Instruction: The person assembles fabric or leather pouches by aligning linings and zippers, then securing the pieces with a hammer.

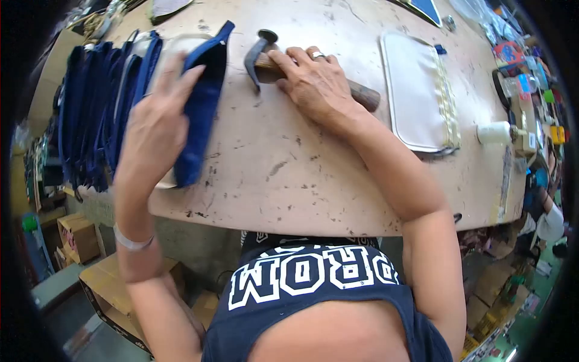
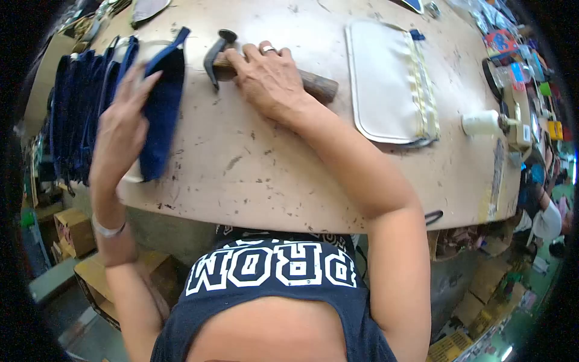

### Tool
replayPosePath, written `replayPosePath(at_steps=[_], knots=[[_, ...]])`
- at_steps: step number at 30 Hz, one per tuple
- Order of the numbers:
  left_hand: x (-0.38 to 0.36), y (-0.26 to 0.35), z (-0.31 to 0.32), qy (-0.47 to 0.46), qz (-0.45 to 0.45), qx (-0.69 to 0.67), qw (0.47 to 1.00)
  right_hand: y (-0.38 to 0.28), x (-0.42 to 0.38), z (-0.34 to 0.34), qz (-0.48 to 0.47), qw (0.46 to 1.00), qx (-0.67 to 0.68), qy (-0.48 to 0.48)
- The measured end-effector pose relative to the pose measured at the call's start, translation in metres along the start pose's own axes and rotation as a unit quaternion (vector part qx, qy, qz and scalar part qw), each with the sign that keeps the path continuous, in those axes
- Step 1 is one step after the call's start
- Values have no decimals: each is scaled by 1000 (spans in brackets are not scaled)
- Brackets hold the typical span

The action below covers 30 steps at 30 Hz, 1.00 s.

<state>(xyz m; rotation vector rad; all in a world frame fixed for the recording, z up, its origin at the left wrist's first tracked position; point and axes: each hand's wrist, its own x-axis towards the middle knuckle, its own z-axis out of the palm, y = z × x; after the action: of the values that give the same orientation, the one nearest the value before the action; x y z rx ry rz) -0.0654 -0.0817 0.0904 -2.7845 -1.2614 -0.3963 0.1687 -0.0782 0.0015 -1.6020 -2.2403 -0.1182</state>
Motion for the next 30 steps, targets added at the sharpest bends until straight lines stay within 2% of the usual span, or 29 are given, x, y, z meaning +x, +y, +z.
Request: replayPosePath(at_steps=[1,3,4,5,7,9,10,12,13,17,18,20,24,28,30], knots=[[6,-3,13,-67,-68,-16,995,4,2,3,-7,1000,-24,4],[13,-15,45,-68,-43,-83,993,12,-3,-6,-11,1000,-21,-7],[14,-17,57,-18,-23,-89,996,15,-5,-11,-14,1000,-20,-13],[15,-18,65,31,-5,-96,995,18,-3,-21,40,998,52,-12],[17,-19,68,41,-61,-232,970,16,-3,-49,155,968,193,-30],[18,-17,76,61,-103,-335,935,9,-3,-66,197,925,318,-71],[16,-16,82,74,-118,-371,918,6,-4,-62,165,951,251,-74],[13,-13,91,85,-147,-451,876,3,-1,-55,59,971,225,-61],[13,-13,92,97,-141,-437,883,1,1,-53,5,976,211,-53],[12,-18,101,157,-90,-397,900,-7,21,-39,-29,984,176,8],[11,-18,104,173,-71,-390,902,-5,28,-36,-20,988,152,-10],[13,-13,101,145,-91,-401,900,-1,41,-36,0,994,99,-42],[13,-13,101,138,-114,-432,884,-18,23,-42,5,980,200,-6],[14,-11,102,158,-84,-361,915,-8,21,-43,13,989,132,-61],[13,-10,103,157,-86,-364,914,-14,9,-47,7,983,177,-38]])
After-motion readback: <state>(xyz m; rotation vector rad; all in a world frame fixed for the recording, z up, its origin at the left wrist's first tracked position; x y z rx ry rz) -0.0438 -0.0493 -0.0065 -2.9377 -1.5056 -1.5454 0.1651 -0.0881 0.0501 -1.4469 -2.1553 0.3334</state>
